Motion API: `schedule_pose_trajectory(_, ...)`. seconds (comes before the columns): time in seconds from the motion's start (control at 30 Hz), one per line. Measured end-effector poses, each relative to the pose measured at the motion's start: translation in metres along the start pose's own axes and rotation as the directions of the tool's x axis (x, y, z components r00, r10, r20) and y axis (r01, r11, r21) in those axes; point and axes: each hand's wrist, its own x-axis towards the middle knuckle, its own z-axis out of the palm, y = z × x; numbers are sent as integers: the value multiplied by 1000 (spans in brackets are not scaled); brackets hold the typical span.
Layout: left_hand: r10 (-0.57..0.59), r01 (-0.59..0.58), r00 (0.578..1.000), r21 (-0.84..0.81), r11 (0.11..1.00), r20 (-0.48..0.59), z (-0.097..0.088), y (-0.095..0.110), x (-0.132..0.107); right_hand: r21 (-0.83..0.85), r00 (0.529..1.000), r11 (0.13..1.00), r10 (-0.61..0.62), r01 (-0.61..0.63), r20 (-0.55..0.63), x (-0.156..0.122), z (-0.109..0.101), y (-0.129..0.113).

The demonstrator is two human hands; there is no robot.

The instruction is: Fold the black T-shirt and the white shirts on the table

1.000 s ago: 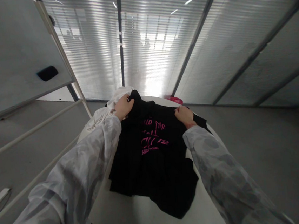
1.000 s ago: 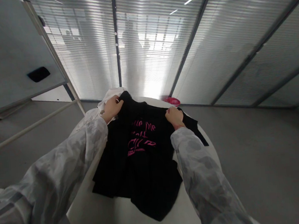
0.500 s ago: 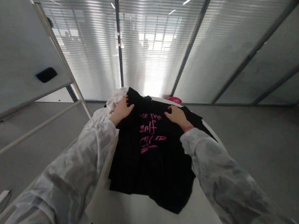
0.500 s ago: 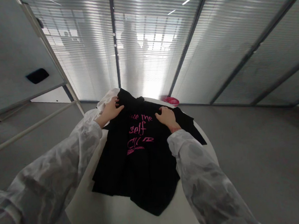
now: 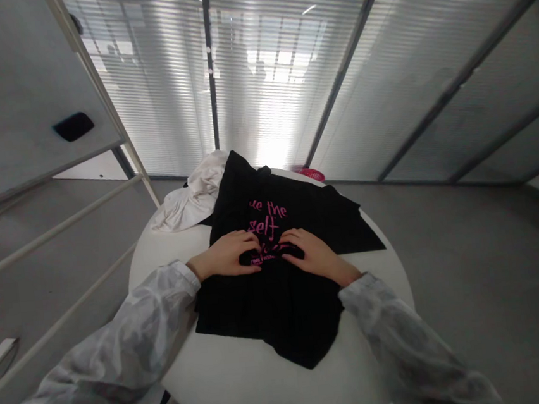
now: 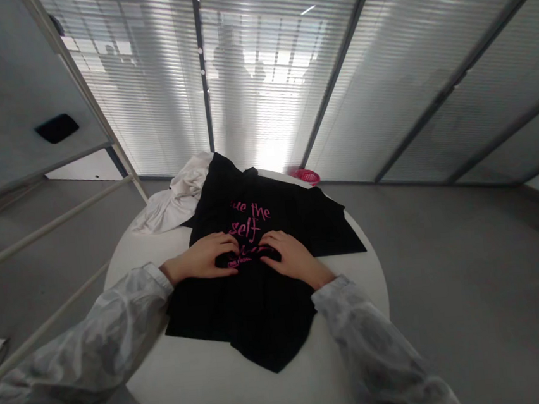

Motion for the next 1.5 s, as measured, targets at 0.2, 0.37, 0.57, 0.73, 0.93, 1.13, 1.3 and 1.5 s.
schedule_pose_trajectory(0.2,-77,72,995,81,994,58,7,-5,17,13,996,997,77,-76,-35,11,13,18)
schedule_pose_trajectory(0.37,-183,178,972,-50,983,-146,16,-13,20,137,971,972,208,-191,-115,23,17,23)
schedule_pose_trajectory(0.57,-30,30,971,-5,1000,-238,18,-20,13,125,983,992,55,-34,-173,9,14,20)
schedule_pose_trajectory(0.73,-14,15,987,3,1000,-162,13,-26,9,-5,984,999,-37,37,-176,4,-3,8)
schedule_pose_trajectory(0.93,-37,33,991,-31,999,-131,8,-41,1,101,992,989,-114,109,55,4,-11,-26)
schedule_pose_trajectory(1.13,-15,19,983,17,1000,-184,6,-36,2,15,987,994,-105,104,124,1,2,-33)
schedule_pose_trajectory(1.3,37,-35,969,14,999,-244,-2,-8,3,81,1000,997,15,-17,20,0,7,-15)
schedule_pose_trajectory(1.5,132,-135,989,-35,990,-72,-9,13,4,102,963,974,216,-202,-158,-3,12,6)
